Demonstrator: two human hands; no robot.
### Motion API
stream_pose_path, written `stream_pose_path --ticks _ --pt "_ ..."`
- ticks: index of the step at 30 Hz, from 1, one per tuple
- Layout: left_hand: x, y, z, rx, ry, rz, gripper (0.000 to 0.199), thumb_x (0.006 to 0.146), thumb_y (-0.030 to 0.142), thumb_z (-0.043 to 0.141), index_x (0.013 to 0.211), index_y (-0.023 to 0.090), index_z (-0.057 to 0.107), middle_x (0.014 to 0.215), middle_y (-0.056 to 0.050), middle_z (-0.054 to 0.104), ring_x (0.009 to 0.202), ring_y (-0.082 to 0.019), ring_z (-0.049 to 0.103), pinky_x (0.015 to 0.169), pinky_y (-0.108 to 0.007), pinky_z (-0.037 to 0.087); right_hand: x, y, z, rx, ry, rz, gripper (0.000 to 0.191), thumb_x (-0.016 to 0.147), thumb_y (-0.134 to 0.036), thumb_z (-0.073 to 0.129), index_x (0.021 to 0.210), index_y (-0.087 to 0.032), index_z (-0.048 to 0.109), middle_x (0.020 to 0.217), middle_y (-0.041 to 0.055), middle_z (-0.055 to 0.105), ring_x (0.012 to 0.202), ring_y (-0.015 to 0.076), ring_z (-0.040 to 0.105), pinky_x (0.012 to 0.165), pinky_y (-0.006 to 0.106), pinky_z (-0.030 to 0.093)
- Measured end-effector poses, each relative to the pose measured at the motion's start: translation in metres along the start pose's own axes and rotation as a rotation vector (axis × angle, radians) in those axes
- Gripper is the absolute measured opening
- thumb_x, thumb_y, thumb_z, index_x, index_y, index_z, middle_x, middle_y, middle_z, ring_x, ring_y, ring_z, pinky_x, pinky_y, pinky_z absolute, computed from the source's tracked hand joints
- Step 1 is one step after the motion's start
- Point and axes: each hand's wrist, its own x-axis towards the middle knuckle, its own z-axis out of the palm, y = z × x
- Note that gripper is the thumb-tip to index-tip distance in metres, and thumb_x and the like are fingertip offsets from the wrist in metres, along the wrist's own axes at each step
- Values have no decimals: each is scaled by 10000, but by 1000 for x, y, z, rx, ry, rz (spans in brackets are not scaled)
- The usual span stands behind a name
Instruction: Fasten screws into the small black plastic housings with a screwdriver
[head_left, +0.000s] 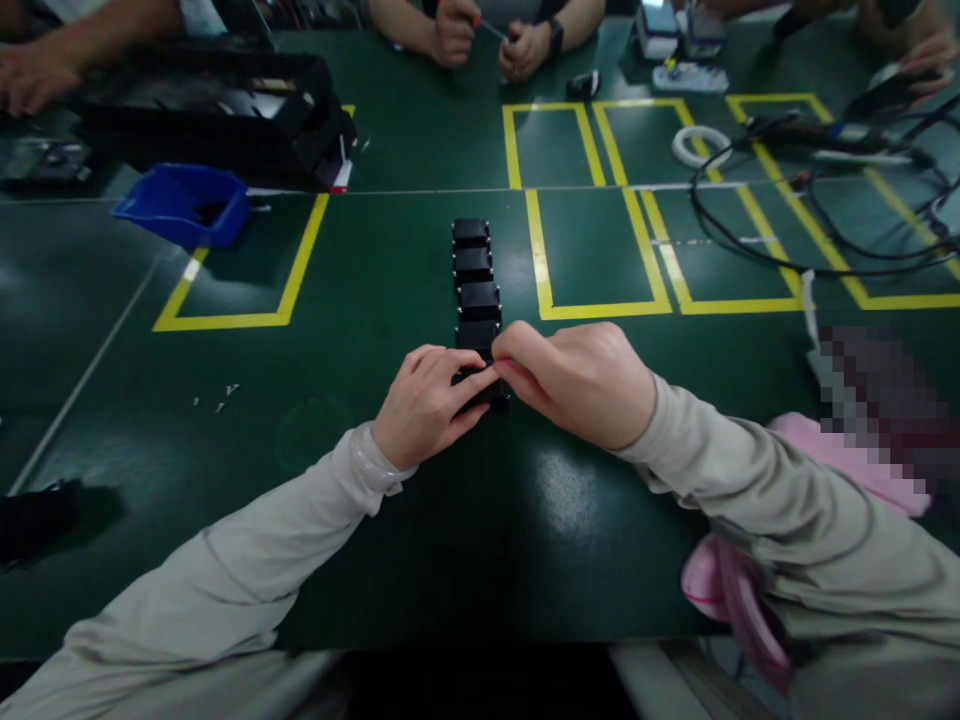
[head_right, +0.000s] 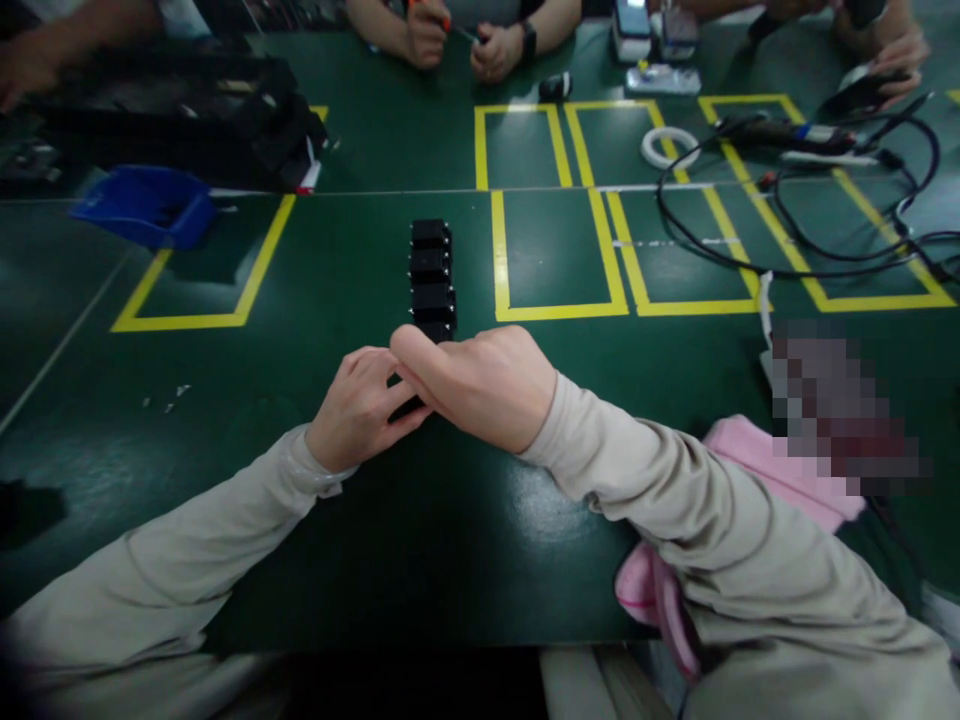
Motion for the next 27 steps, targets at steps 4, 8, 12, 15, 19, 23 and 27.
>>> stream_pose_path --ticks 4,8,12,15,19,23,27 --pt "1 0 -1 3 11 4 357 904 268 609 1251 183 599 1166 -120 619 1073 -277 572 948 -457 439 5 1 -5 -28 -43 1 401 1036 -362 290 884 -173 609 575 2 581 507 114 480 515 279 146" --pt "1 0 -1 5 10 -2 301 901 270 608 1190 190 623 1158 -113 625 1057 -275 579 941 -458 446 9 -2 -14 -30 -137 33 437 1035 -396 290 847 -170 613 600 25 621 527 124 503 529 290 128" --pt "1 0 -1 12 15 10 361 904 266 597 1255 181 598 1163 -125 615 1067 -277 572 946 -457 445 8 -5 -16 -17 -157 17 340 1013 -315 331 926 -176 628 593 15 628 517 127 512 522 284 144" --pt "0 0 0 4 25 3 401 899 261 600 1294 199 586 1168 -122 611 1063 -274 570 940 -456 445 6 -4 -14 35 -128 8 268 976 -241 365 1057 -166 610 619 6 638 529 123 521 518 271 178" --pt "-1 1 1 5 16 -12 379 896 265 609 1272 218 607 1186 -116 605 1061 -273 567 949 -460 439 5 0 -14 99 -135 20 285 976 -256 348 1031 -156 610 624 9 634 542 126 523 518 262 202" --pt "-1 3 -1 24 0 -21 423 905 270 604 1321 200 574 1195 -123 603 1067 -280 562 955 -460 442 5 3 -14 112 -155 29 387 1014 -384 325 936 -166 635 584 7 612 508 127 502 515 260 192" --pt "-1 5 -2 16 -3 -27 453 907 261 609 1353 212 553 1201 -125 609 1089 -282 564 966 -467 441 3 4 -12 129 -130 40 357 1009 -333 317 993 -166 632 562 -3 589 499 127 497 512 252 201"
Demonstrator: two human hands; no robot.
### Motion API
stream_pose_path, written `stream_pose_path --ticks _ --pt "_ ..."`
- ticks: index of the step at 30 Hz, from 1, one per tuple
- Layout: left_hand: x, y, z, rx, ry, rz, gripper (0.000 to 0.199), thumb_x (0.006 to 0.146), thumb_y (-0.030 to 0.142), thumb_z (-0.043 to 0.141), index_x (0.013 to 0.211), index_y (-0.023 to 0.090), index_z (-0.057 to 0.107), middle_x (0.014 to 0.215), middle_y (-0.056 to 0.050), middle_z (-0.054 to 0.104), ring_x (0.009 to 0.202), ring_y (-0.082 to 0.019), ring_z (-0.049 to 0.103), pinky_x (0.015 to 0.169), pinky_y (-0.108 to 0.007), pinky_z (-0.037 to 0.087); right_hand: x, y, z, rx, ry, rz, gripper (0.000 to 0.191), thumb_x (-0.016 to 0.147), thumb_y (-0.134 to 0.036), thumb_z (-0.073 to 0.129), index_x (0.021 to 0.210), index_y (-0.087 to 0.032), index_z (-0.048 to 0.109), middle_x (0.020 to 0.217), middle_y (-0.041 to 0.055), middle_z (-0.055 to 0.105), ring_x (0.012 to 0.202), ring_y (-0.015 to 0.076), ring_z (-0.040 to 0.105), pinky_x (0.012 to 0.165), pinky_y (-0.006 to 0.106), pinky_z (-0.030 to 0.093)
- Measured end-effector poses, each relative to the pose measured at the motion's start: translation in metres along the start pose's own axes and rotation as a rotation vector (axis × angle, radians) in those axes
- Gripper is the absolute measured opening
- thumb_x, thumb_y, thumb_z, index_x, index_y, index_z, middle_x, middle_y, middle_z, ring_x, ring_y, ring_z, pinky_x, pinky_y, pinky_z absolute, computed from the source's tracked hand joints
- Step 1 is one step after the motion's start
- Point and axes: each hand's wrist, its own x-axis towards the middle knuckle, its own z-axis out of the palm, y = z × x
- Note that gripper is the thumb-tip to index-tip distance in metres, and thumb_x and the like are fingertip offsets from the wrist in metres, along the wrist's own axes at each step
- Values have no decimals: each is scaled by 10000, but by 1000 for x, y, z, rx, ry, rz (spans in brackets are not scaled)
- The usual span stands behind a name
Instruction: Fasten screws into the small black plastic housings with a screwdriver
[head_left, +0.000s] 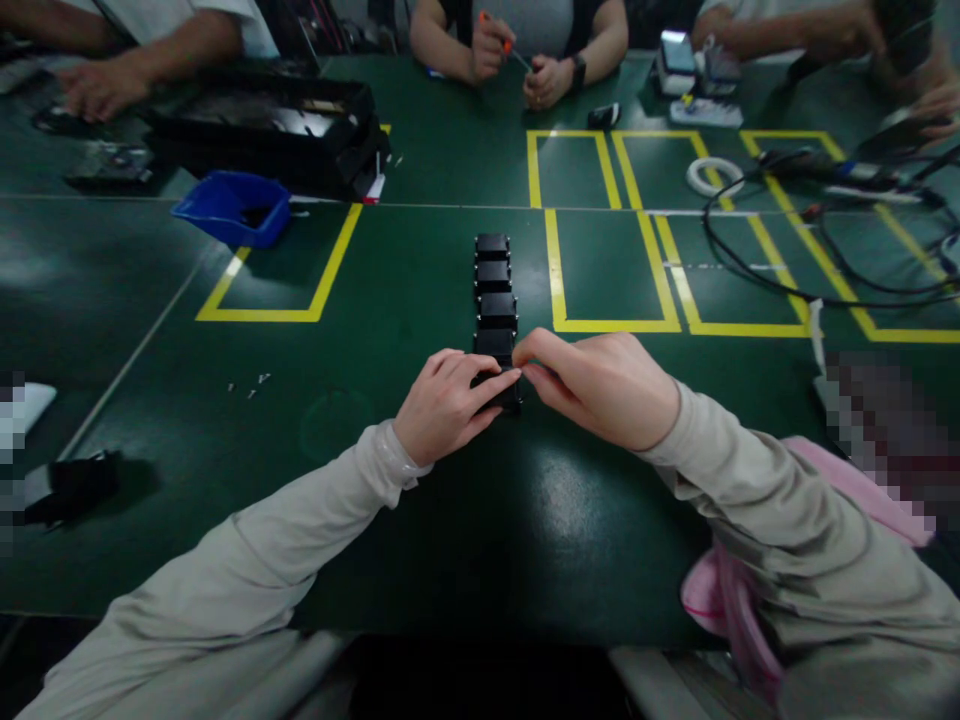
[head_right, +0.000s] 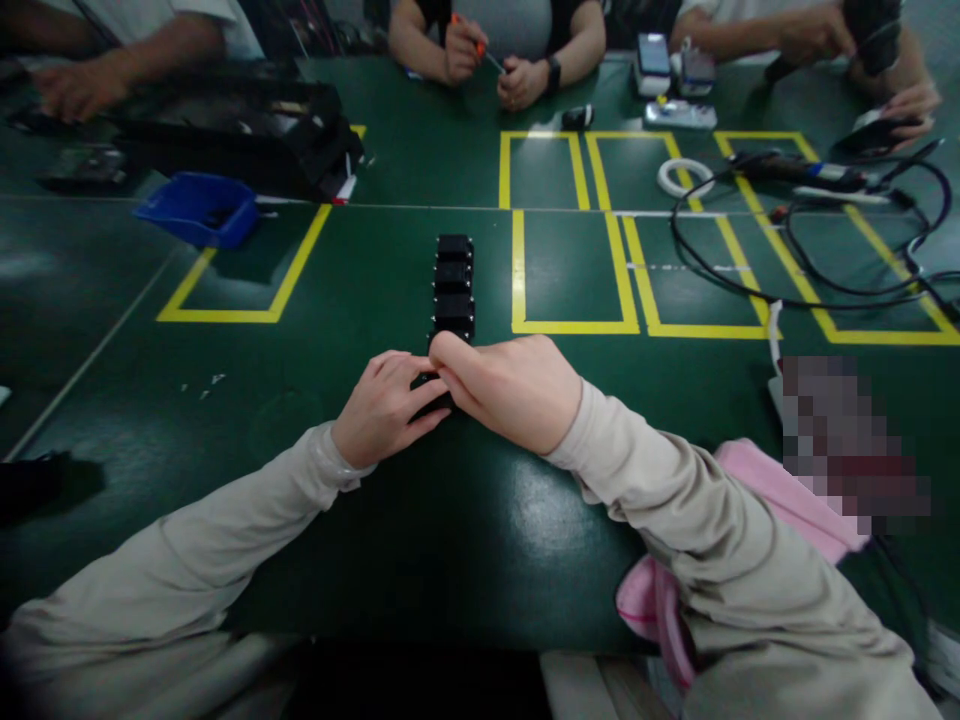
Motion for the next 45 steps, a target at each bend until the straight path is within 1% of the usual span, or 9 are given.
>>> stream_pose_path --ticks 4,9,16,21,27,33,38,43,45 --pt "0 2 -1 -2 -5 -8 462 905 252 615 1360 214 546 1207 -127 610 1120 -284 564 992 -480 436 -2 1 2 40 29 -28 305 987 -275 328 1026 -162 608 620 4 623 527 126 522 521 249 225" --pt "-1 3 -2 -2 -7 -15 469 905 238 619 1365 208 529 1219 -118 606 1145 -276 559 1020 -476 432 -3 2 4 12 25 -45 365 1017 -396 331 918 -167 597 565 -10 580 476 119 496 508 248 217" --pt "-1 3 -2 7 -4 -10 447 922 271 612 1357 213 525 1219 -104 605 1158 -266 558 1036 -460 420 -4 1 5 19 102 -72 266 994 -265 343 1011 -159 586 563 -31 551 465 117 474 488 233 225" --pt "-1 3 -2 -6 -13 -20 447 915 258 621 1350 216 527 1228 -101 609 1164 -267 554 1046 -464 413 -4 1 4 23 43 -66 365 1020 -382 329 892 -163 591 569 -12 574 469 120 491 508 252 242" --pt "-2 2 -1 -1 -4 -11 445 922 267 615 1355 213 528 1228 -106 604 1165 -266 554 1042 -465 417 -3 1 1 36 61 -65 280 988 -272 347 982 -157 602 570 -21 571 463 121 477 492 242 241" --pt "-2 2 0 2 -11 -13 459 927 281 611 1370 217 510 1237 -97 604 1167 -263 552 1051 -463 412 -3 3 2 31 46 -95 364 1016 -372 344 882 -160 608 540 -20 557 448 115 485 493 243 249" --pt "-3 1 1 12 -1 -8 471 918 282 628 1369 218 508 1224 -103 602 1165 -262 553 1048 -458 413 -3 1 3 63 116 -110 237 975 -230 383 996 -150 605 567 -36 570 424 106 449 470 230 255" --pt "-3 1 1 1 -14 -10 475 920 276 627 1374 224 498 1242 -93 602 1175 -258 549 1059 -459 405 -3 3 5 76 123 -144 308 1012 -327 397 862 -151 601 552 -23 573 442 109 500 486 235 280" --pt "-3 1 0 1 -15 -13 466 923 279 624 1370 223 502 1244 -94 602 1173 -259 549 1056 -459 405 -3 4 6 64 148 -143 294 1012 -309 399 870 -149 601 539 -29 560 430 109 491 477 235 275"
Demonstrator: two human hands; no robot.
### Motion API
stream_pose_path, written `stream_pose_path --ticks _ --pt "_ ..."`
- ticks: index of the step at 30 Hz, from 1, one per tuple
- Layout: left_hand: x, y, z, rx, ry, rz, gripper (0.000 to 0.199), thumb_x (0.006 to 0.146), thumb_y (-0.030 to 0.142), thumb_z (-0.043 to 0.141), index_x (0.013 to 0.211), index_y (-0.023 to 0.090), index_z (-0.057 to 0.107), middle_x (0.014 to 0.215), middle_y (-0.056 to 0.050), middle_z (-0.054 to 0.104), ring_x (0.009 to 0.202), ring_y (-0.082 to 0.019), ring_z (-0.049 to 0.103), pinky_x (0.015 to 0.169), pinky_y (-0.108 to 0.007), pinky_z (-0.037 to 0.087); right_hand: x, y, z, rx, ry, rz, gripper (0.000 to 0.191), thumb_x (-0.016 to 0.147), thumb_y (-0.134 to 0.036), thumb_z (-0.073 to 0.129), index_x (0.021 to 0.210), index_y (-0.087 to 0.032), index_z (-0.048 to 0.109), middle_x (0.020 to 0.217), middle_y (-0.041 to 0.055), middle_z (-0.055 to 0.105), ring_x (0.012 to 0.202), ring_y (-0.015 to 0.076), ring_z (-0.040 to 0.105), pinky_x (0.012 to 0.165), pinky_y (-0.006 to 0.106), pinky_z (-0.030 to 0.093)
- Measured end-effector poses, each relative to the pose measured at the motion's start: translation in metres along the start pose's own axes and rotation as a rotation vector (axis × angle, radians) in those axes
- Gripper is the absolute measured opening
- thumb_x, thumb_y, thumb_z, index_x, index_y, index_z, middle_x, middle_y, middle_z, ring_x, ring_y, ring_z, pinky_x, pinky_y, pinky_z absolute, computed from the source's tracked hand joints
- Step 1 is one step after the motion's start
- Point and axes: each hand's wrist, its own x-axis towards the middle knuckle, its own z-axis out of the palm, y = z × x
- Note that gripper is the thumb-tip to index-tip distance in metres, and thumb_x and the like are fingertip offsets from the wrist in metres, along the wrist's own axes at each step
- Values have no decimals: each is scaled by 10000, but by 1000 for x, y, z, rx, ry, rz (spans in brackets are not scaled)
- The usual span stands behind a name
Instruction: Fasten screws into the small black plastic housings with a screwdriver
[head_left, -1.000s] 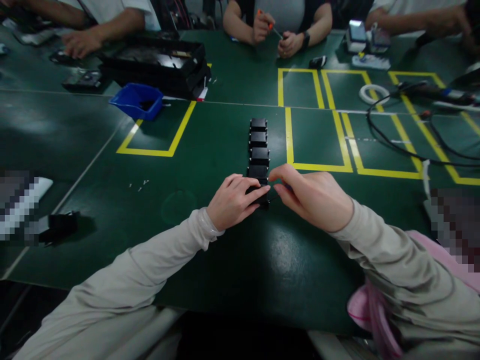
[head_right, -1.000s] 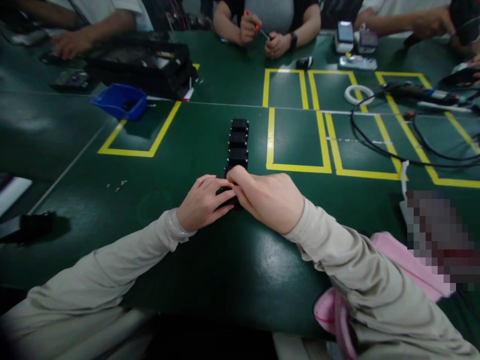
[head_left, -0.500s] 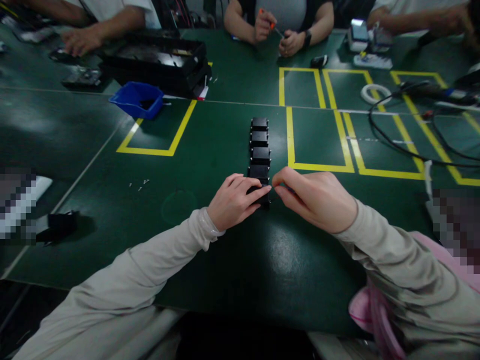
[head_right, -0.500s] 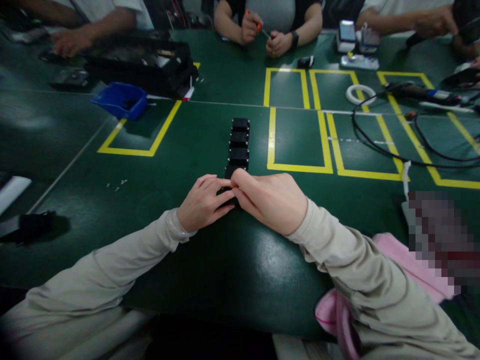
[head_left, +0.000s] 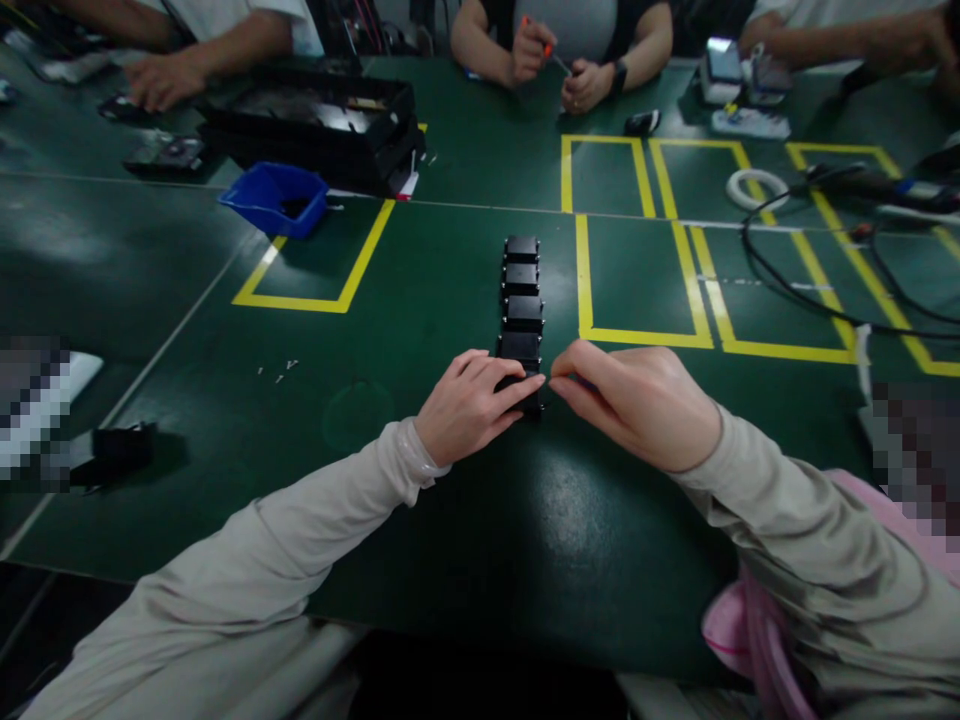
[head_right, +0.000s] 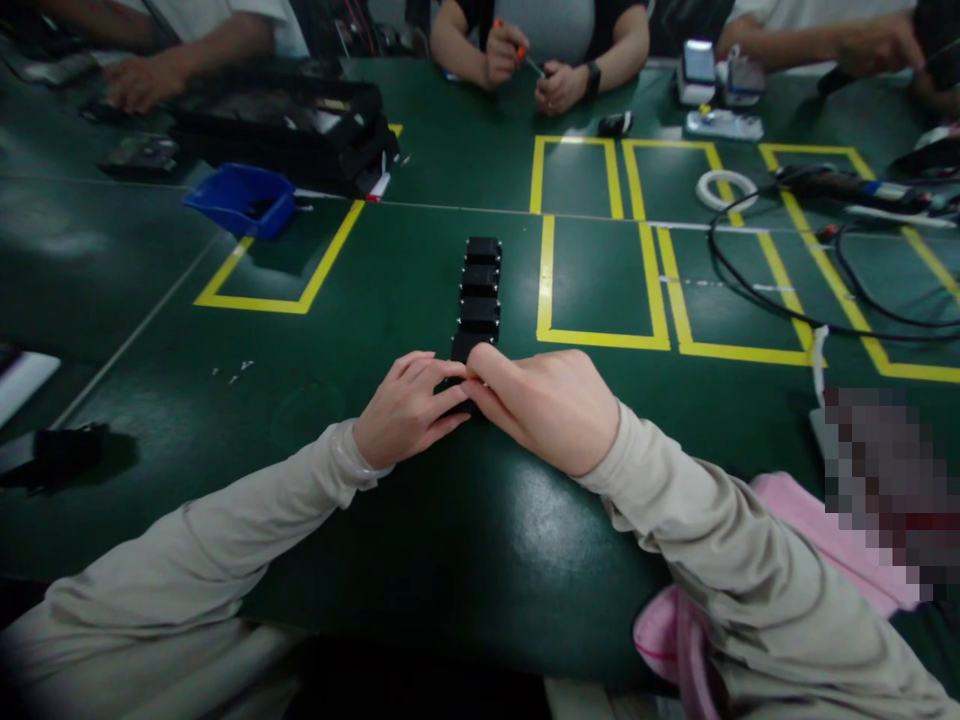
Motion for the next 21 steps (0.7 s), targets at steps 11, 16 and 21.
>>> stream_pose_path --ticks 11,16,21 --pt "1 0 -1 -9 -7 -6 455 929 274 616 1368 227 508 1240 -86 605 1175 -255 548 1061 -457 400 1 3 -2 6 -18 29 236 991 -275 417 911 -143 595 572 -33 564 454 102 475 473 232 272" --pt "0 -1 -1 -13 -4 -11 453 925 272 621 1363 228 513 1237 -93 608 1182 -260 550 1056 -466 406 -1 3 0 -33 -21 20 331 1014 -361 401 856 -151 602 528 -30 549 426 113 487 472 246 256" --pt "0 -2 0 -13 -5 -22 454 926 259 612 1369 233 515 1233 -98 603 1180 -261 553 1060 -473 410 0 0 -1 -31 -16 21 257 997 -251 371 948 -149 602 540 -36 551 423 114 469 468 244 243"
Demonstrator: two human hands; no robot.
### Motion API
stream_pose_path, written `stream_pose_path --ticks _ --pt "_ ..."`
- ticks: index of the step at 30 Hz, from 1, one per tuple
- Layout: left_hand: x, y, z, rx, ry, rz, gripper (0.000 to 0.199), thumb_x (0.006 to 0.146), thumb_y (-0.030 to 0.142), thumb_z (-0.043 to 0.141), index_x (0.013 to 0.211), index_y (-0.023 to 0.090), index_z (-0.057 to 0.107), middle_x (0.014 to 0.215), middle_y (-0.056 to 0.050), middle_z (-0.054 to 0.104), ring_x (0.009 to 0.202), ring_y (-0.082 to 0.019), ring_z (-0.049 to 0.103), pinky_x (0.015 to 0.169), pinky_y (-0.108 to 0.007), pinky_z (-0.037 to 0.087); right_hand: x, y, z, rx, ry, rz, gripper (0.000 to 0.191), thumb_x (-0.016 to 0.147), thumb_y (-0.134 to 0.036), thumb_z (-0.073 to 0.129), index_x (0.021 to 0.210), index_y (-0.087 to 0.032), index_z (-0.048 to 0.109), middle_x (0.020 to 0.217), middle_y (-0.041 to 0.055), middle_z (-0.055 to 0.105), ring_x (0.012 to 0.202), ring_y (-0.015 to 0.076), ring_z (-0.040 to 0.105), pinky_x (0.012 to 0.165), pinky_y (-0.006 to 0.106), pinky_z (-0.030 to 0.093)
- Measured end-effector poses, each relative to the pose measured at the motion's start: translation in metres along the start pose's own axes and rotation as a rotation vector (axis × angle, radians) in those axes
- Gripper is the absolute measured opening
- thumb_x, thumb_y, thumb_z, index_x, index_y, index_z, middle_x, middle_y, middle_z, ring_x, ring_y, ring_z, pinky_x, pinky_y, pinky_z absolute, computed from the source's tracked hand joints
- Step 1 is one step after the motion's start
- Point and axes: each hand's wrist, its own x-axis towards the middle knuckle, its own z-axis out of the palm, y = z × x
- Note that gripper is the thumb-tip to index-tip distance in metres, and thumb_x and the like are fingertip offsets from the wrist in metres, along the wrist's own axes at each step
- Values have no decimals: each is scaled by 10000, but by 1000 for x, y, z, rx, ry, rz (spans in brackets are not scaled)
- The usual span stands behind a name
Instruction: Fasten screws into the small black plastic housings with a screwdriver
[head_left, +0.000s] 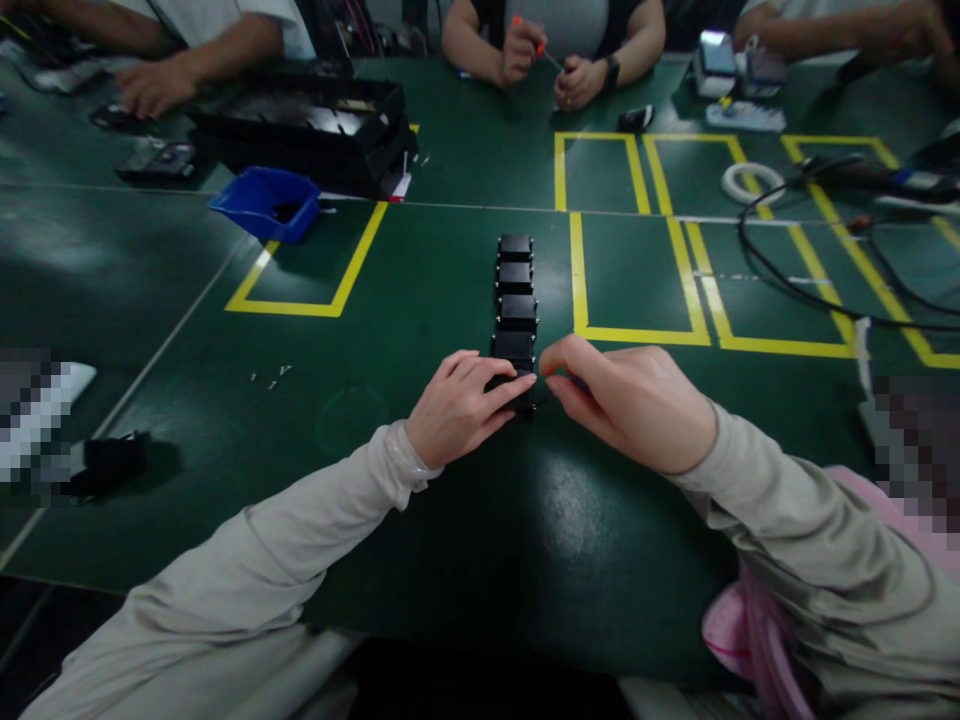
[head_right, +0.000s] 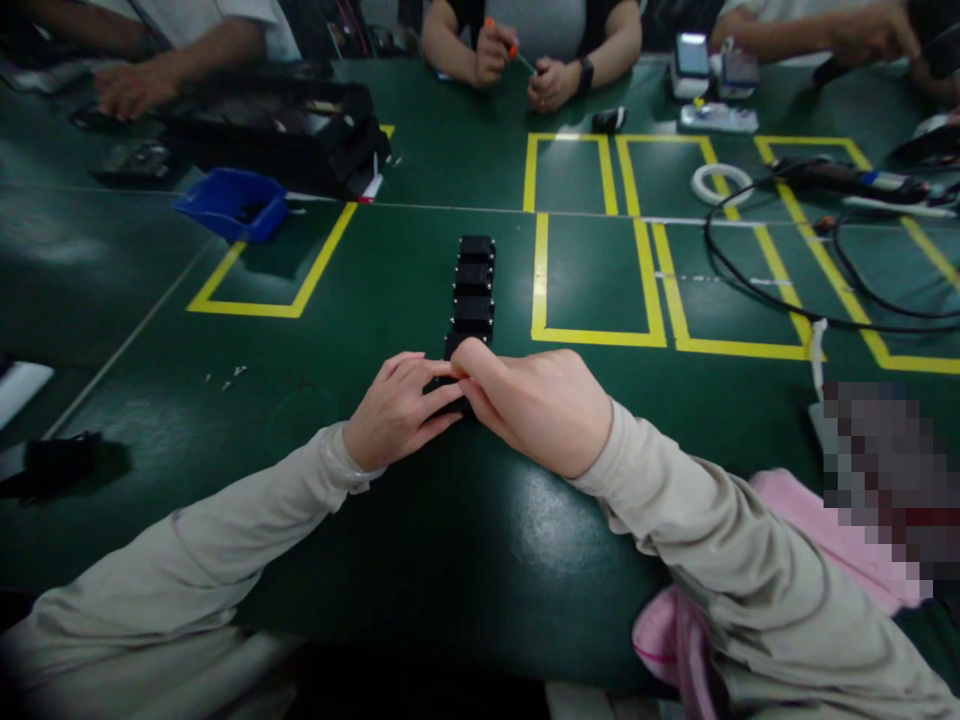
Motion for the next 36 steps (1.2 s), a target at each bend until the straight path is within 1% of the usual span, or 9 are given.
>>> stream_pose_path --ticks 2,7,12,17,22,27,32,34,36 --pt "0 0 0 1 -1 0 461 925 256 612 1374 233 511 1237 -99 600 1181 -263 552 1060 -475 412 0 0 -1 27 -18 3 251 993 -243 364 961 -146 594 555 -32 557 441 112 475 476 240 252" --pt "0 0 1 5 5 -3 464 929 242 600 1384 231 505 1243 -99 597 1189 -261 547 1064 -471 412 1 1 0 28 -53 3 356 1025 -355 337 861 -158 583 540 -25 540 446 113 481 489 250 249" --pt "0 1 -1 11 8 4 442 936 256 592 1371 228 522 1235 -106 602 1178 -265 554 1058 -481 418 0 1 2 53 -42 28 292 1015 -293 332 927 -158 576 615 -10 594 473 106 485 496 241 256" --pt "0 1 0 -5 7 -7 453 923 238 602 1370 233 528 1234 -104 608 1181 -266 555 1060 -485 419 0 0 2 47 -64 54 333 1019 -369 333 863 -179 559 549 -24 538 458 111 465 499 246 238" --pt "0 0 0 -8 6 -5 443 927 247 598 1365 236 535 1238 -106 603 1184 -267 551 1063 -490 413 1 0 1 59 -45 58 245 993 -263 349 982 -165 573 570 -34 545 436 103 425 481 237 220" --pt "0 1 0 -7 6 -11 453 926 240 600 1373 238 528 1238 -100 605 1193 -264 546 1072 -484 405 1 0 1 47 -91 66 326 1015 -376 341 895 -174 566 566 -16 556 467 114 471 502 241 237" --pt "0 0 0 -5 14 1 446 927 245 600 1368 224 533 1225 -105 606 1179 -264 552 1065 -486 411 1 0 2 57 -55 81 266 987 -256 331 1035 -159 574 548 -39 527 423 102 424 483 229 216" --pt "0 0 0 -9 8 -3 447 927 240 600 1368 225 532 1230 -105 607 1184 -265 551 1067 -489 410 1 0 2 68 -55 75 271 995 -286 336 1009 -162 576 556 -34 535 433 103 432 490 230 228" --pt "0 0 0 -13 5 -7 447 926 235 599 1368 228 530 1234 -104 609 1187 -265 552 1069 -490 410 1 0 2 66 -69 68 305 1009 -351 341 941 -170 577 567 -21 553 454 109 457 500 235 241"
